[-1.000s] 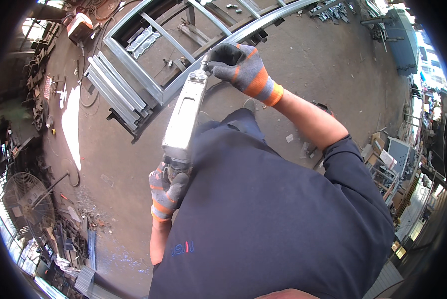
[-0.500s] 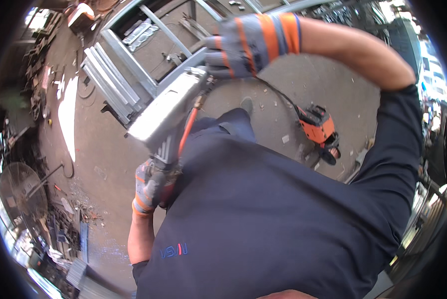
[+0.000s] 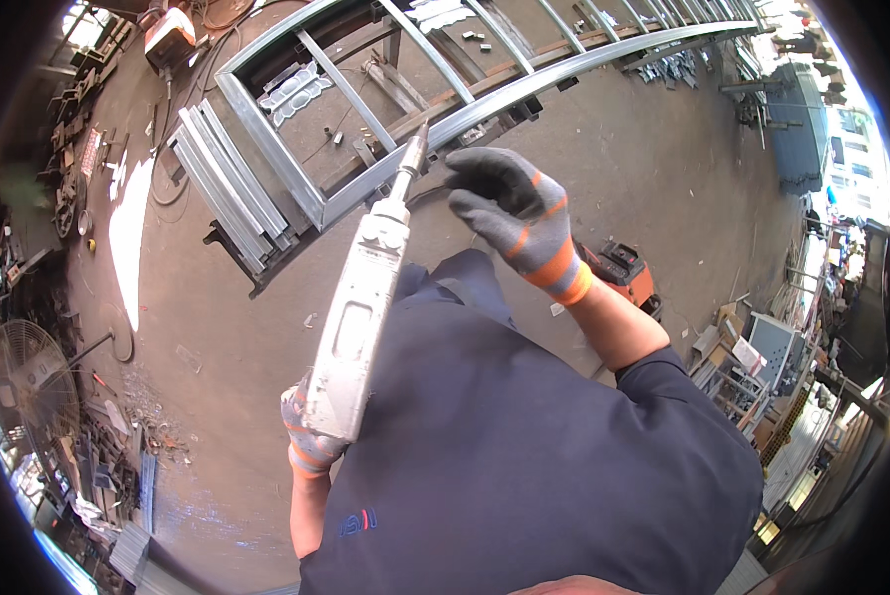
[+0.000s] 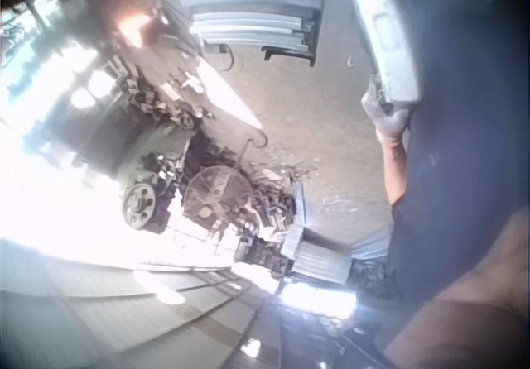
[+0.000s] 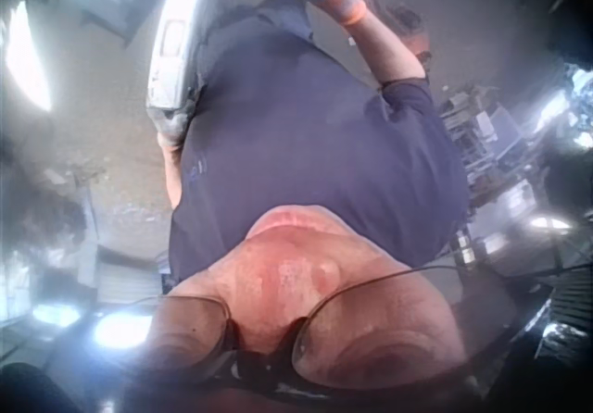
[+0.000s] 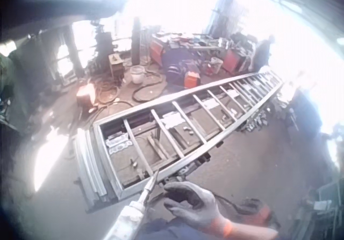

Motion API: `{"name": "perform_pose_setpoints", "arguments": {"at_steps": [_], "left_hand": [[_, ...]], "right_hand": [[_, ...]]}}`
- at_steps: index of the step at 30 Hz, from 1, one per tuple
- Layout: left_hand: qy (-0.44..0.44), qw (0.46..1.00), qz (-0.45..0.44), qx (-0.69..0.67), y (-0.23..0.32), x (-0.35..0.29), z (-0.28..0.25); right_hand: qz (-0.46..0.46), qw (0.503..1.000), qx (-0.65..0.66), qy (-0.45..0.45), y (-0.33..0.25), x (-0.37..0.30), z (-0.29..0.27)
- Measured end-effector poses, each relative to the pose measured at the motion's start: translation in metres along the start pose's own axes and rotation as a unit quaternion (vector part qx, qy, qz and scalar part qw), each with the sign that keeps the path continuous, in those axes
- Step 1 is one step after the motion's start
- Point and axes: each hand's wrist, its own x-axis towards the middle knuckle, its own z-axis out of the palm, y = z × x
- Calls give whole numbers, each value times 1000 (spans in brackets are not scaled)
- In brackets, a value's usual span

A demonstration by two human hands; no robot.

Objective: The person welds metal brackets onto a long metal frame using a handheld welding tool. They position each bracket, weld it in place, and move along the frame to repeat the process. Another worker is visible nearby, but the camera wearer performs the welding.

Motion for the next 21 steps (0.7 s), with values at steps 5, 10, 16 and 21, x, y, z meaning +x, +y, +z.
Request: {"name": "perform_pose_setpoints", "arguments": {"at_steps": [5,10,16,21], "left_hand": [[-26,999,-22,-39,-12,3,-5],[-9,1000,13,23,-18,6,0],[19,944,-189,-271,0,5,-9],[-13,956,-168,-240,4,19,-5]], "right_hand": [[116,983,136,38,-14,0,21],[56,990,63,113,-8,4,46],[-90,970,-210,80,4,19,35],[-237,871,-423,84,8,31,22]]}}
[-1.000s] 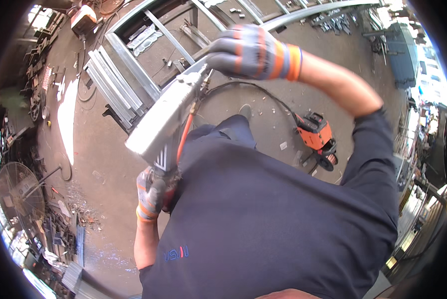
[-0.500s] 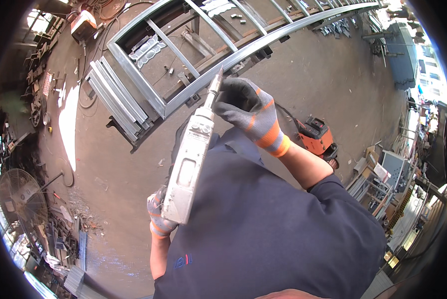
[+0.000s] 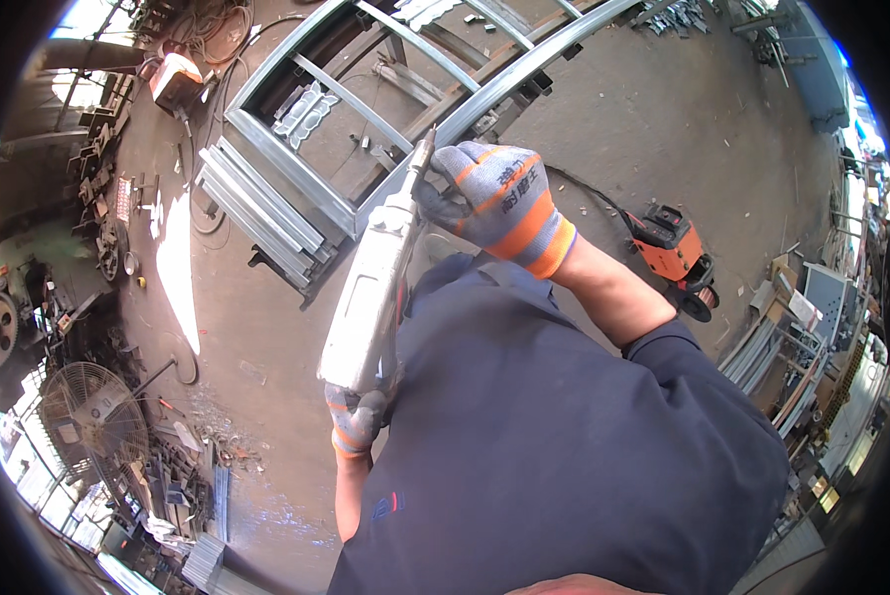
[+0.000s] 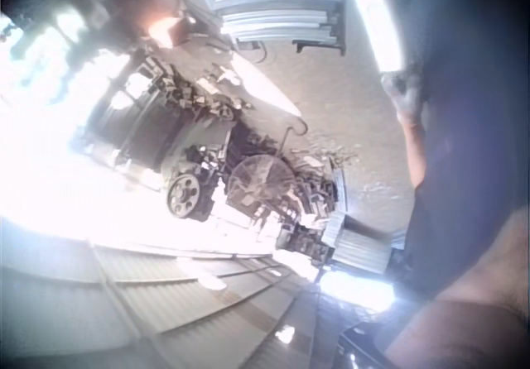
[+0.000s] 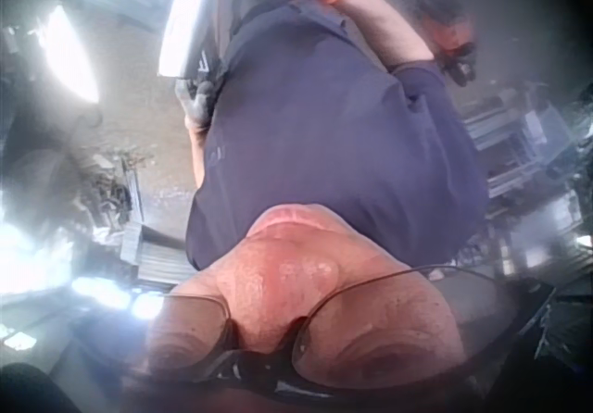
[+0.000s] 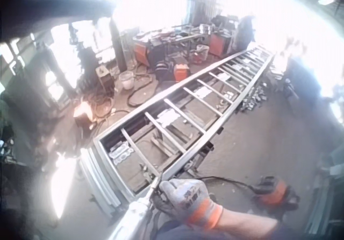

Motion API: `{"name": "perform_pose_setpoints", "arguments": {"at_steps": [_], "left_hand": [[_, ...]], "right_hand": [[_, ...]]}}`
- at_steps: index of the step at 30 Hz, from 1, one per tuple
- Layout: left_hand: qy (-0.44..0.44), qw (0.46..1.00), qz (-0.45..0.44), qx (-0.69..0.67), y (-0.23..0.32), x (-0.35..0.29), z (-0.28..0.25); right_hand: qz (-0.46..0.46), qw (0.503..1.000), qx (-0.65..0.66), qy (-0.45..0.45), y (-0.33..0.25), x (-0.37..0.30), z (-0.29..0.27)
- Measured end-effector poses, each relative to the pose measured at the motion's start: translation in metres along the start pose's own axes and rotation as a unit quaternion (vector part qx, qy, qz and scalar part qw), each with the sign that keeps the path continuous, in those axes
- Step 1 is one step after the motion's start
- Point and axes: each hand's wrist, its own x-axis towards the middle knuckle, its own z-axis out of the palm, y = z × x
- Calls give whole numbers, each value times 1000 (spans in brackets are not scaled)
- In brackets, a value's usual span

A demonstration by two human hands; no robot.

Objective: The person welds metal brackets onto a long metal frame using a handheld welding tool. They position each bracket, weld it in place, and move along the frame to repeat the process. Another worker is visible nearby, but the camera wearer performs the welding.

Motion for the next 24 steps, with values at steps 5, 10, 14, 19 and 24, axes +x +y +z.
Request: {"name": "perform_pose_setpoints", "arguments": {"at_steps": [5,10,14,19,24], "left_hand": [[11,1000,2,18,0,7,-1],[11,996,37,77,1,13,-3],[27,997,34,62,-1,12,-1],[39,999,-8,25,-2,9,0],[14,998,0,59,0,9,-1]], "right_hand": [[-30,999,-27,-29,1,0,-13],[78,977,198,-25,-3,-2,-16],[119,959,257,-15,-4,-5,-14],[174,938,298,-43,-7,-5,-25],[171,921,344,-64,-5,0,-39]]}}
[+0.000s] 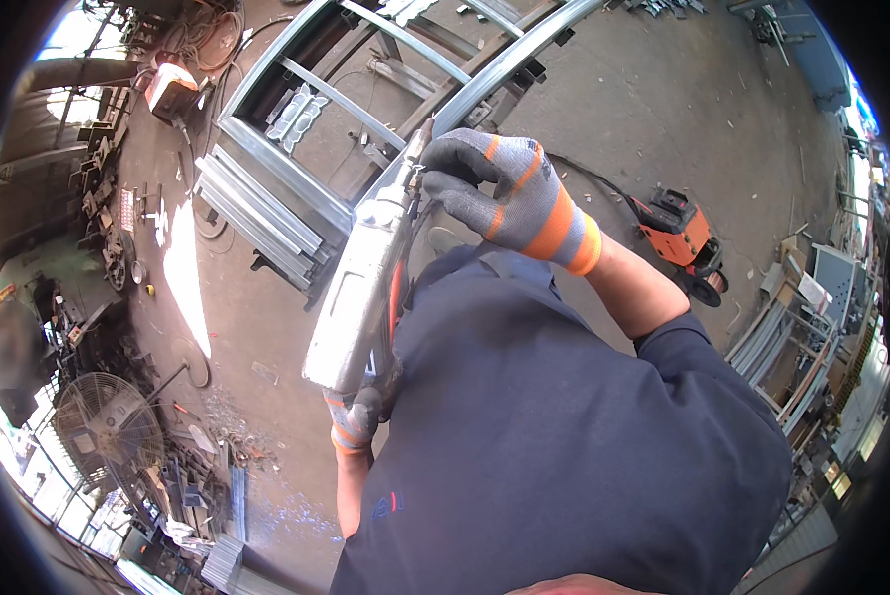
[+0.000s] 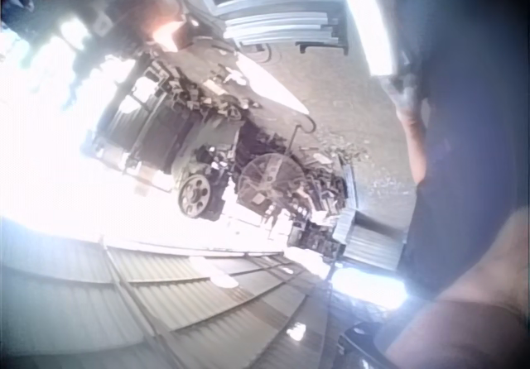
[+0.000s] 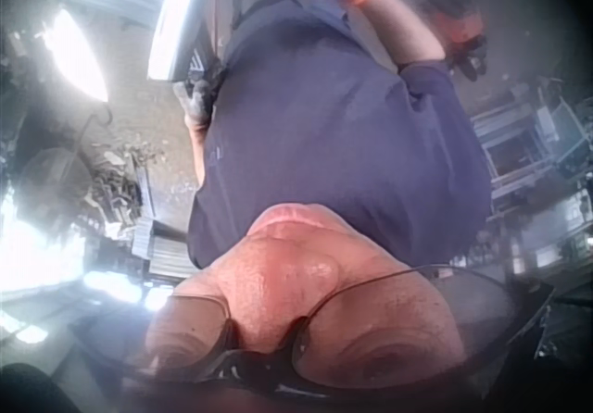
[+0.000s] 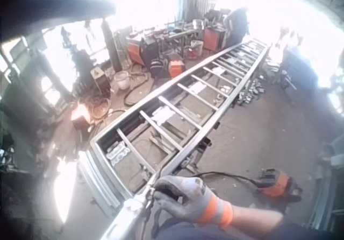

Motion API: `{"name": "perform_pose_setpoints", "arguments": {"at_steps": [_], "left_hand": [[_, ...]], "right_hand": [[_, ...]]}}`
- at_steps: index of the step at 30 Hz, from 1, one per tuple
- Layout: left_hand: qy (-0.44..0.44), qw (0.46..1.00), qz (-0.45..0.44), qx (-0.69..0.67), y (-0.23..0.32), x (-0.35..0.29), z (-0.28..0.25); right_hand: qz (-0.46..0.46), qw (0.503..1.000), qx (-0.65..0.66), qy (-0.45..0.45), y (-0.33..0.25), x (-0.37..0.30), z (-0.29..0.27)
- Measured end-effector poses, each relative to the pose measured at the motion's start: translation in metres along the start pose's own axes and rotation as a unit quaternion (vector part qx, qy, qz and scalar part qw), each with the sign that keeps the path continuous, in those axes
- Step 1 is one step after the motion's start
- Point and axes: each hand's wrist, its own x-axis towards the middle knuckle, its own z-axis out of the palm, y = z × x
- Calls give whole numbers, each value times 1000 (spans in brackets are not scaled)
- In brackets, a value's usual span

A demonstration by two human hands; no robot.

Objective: The person welds metal brackets onto a long metal frame using a handheld welding tool. They position each bracket, weld it in place, and move along the frame to repeat the process. Another worker is visible nearby, but the camera wearer performs the welding.

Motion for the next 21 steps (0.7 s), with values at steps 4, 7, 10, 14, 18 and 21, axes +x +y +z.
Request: {"name": "perform_pose_setpoints", "arguments": {"at_steps": [4,7,10,14,18,21], "left_hand": [[-1,1000,-5,30,-6,-4,-6],[-10,999,-5,53,-16,-7,-15],[-19,998,2,54,-25,-7,-19],[-36,998,24,47,-26,-9,-19],[-46,999,8,-9,-21,-14,-20],[-44,999,11,-14,-21,-16,-21]], "right_hand": [[-4,999,33,-3,-1,2,-5],[80,989,113,-43,-3,2,-13],[106,984,131,-55,-1,8,-17],[175,963,192,-67,1,19,-18],[260,930,258,-35,2,13,-12],[261,916,306,-12,7,8,-4]]}}
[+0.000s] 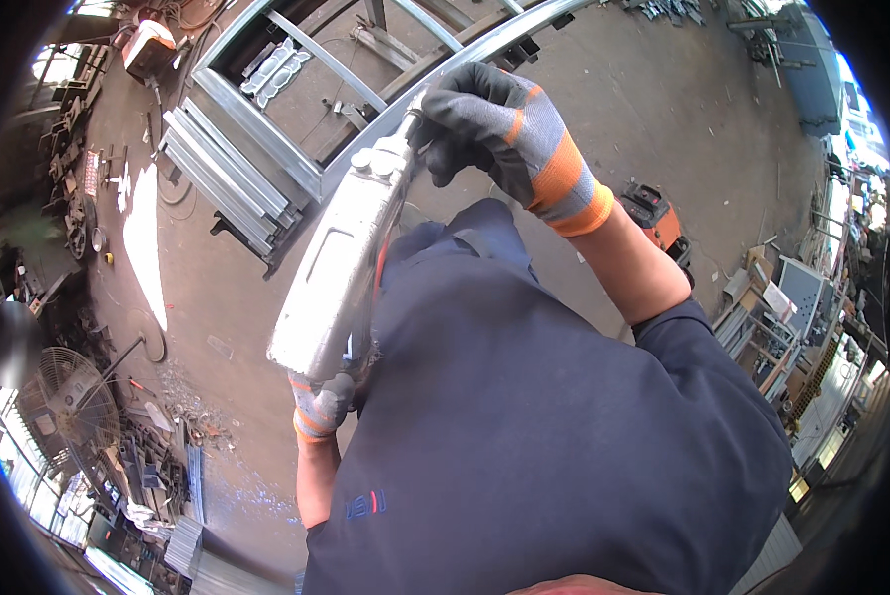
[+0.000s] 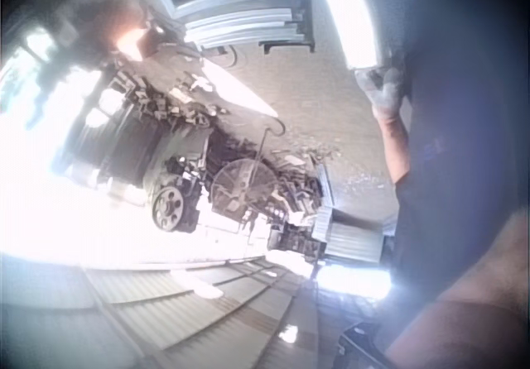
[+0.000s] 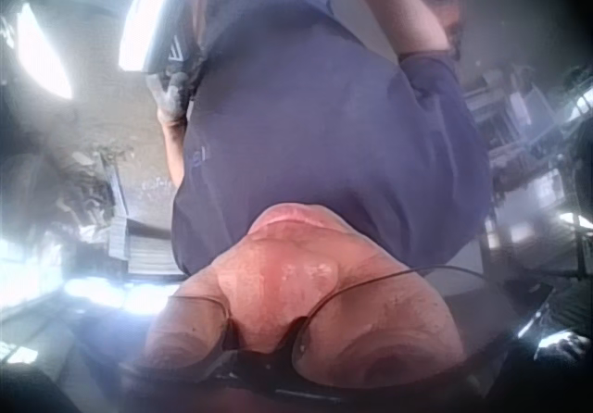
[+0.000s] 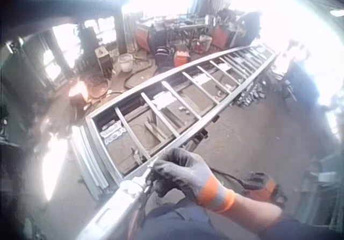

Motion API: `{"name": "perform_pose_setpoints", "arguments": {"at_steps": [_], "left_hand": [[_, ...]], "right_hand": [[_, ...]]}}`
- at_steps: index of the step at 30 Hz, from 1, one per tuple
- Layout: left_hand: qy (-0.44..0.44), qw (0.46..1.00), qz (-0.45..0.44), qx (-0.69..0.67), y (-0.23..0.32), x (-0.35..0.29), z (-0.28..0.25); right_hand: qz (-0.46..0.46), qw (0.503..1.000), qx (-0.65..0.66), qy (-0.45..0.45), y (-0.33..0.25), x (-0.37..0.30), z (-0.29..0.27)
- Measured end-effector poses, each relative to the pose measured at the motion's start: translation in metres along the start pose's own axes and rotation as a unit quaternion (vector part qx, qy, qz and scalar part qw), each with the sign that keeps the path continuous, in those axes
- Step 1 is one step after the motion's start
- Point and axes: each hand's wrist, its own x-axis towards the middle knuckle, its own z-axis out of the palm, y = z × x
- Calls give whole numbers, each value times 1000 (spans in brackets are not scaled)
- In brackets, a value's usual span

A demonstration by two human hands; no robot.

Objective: The person welds metal brackets onto a long metal frame using a handheld welding tool. They position each bracket, weld it in place, and move along the frame to repeat the process. Another worker is visible nearby, but the camera wearer performs the welding.

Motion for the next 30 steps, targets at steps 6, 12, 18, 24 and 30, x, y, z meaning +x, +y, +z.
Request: {"name": "perform_pose_setpoints", "arguments": {"at_steps": [6,12,18,24,30], "left_hand": [[8,999,-31,20,-1,-2,2],[10,1000,-17,12,-12,-14,-4],[23,961,67,266,10,8,12],[-46,962,129,237,51,59,39],[-48,913,175,366,47,73,42]], "right_hand": [[2,997,71,14,11,-3,0],[-5,997,80,-4,12,-8,-7],[30,999,-1,10,22,0,-8],[46,991,97,79,48,21,-22],[-22,989,-103,105,74,17,-36]]}}
